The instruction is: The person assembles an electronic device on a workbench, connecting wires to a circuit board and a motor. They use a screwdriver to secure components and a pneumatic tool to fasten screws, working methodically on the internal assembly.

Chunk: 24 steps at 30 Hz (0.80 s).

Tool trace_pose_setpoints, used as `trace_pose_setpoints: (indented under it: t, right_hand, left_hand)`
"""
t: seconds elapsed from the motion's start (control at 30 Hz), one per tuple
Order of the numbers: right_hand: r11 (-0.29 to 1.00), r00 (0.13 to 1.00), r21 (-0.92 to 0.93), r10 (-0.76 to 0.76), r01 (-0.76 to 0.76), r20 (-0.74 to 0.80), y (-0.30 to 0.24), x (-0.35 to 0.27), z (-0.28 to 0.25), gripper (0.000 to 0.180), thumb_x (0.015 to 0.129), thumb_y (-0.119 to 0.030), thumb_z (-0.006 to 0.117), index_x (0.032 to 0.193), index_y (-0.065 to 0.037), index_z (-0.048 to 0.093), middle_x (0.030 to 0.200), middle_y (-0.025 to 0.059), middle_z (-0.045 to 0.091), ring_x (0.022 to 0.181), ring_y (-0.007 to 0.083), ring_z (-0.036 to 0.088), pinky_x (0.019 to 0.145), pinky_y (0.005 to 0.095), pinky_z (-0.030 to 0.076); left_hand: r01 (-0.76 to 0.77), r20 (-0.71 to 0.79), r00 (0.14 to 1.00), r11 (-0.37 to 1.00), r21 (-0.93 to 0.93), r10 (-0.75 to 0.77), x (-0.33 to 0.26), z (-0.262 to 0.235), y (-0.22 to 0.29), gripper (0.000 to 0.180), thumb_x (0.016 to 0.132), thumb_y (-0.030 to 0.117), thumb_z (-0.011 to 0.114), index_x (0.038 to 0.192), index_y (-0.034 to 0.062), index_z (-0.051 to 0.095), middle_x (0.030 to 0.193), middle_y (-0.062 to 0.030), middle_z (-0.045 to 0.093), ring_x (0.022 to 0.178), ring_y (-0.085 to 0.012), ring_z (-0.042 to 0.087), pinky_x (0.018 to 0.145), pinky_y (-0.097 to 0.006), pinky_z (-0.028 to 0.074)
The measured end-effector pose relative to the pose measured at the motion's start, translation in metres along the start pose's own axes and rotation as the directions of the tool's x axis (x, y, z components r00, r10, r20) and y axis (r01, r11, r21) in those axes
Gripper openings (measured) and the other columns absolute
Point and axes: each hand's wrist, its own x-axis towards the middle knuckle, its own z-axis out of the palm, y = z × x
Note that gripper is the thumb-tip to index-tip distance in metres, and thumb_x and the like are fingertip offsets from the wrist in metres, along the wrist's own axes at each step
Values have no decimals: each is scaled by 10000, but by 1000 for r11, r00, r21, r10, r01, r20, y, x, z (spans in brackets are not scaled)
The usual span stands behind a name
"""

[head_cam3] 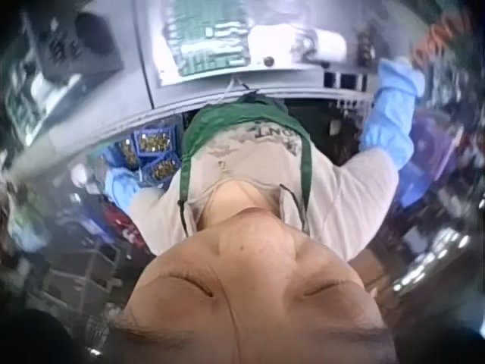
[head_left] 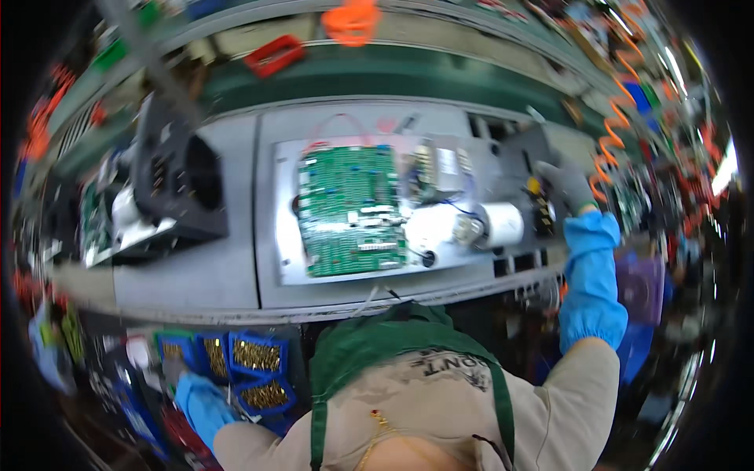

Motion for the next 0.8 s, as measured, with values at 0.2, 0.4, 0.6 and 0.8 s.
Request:
trace_pose_setpoints:
  t: [0.2, 0.4, 0.6, 0.8]
  right_hand:
    - [778, 735, -568, -546, 266, -403, -1, -124, 17, 257, 751, -64, 638, 1005, -39, 615, 877, 144, 630, 795, 309, 621, 689, 344, 488]
    - [980, 916, 57, -200, 193, 347, 72, -226, 151, 284, 833, -250, 561, 1076, -109, 605, 961, 141, 635, 910, 319, 616, 773, 408, 501]
    - [400, 551, 441, 780, -804, 298, 332, -298, 262, 538, 745, -194, 686, 1244, -52, 541, 1031, 148, 648, 870, 245, 631, 771, 374, 508]
    - [303, 550, 803, 834, -513, 36, 413, -298, 258, 704, 619, 41, 755, 1255, -79, 478, 994, 59, 596, 878, 182, 578, 793, 335, 486]
  left_hand:
    - [-3, -38, 999, 997, 81, 6, 7, -24, 0, 225, 894, 212, 510, 1039, 83, 625, 1039, -183, 651, 940, -310, 645, 737, -415, 522]
    - [-7, -61, 998, 985, 170, 18, 5, -52, 16, 236, 907, 211, 507, 1093, 100, 600, 1052, -189, 642, 946, -301, 639, 735, -407, 515]
    - [27, -87, 996, 974, 227, -8, -14, -86, -3, 256, 920, 210, 505, 1148, 117, 575, 1065, -195, 632, 953, -291, 633, 733, -399, 508]
    - [-211, -273, 887, 852, 478, 372, -18, -155, 13, 284, 932, 209, 502, 1202, 135, 550, 1078, -200, 623, 960, -281, 627, 731, -391, 502]
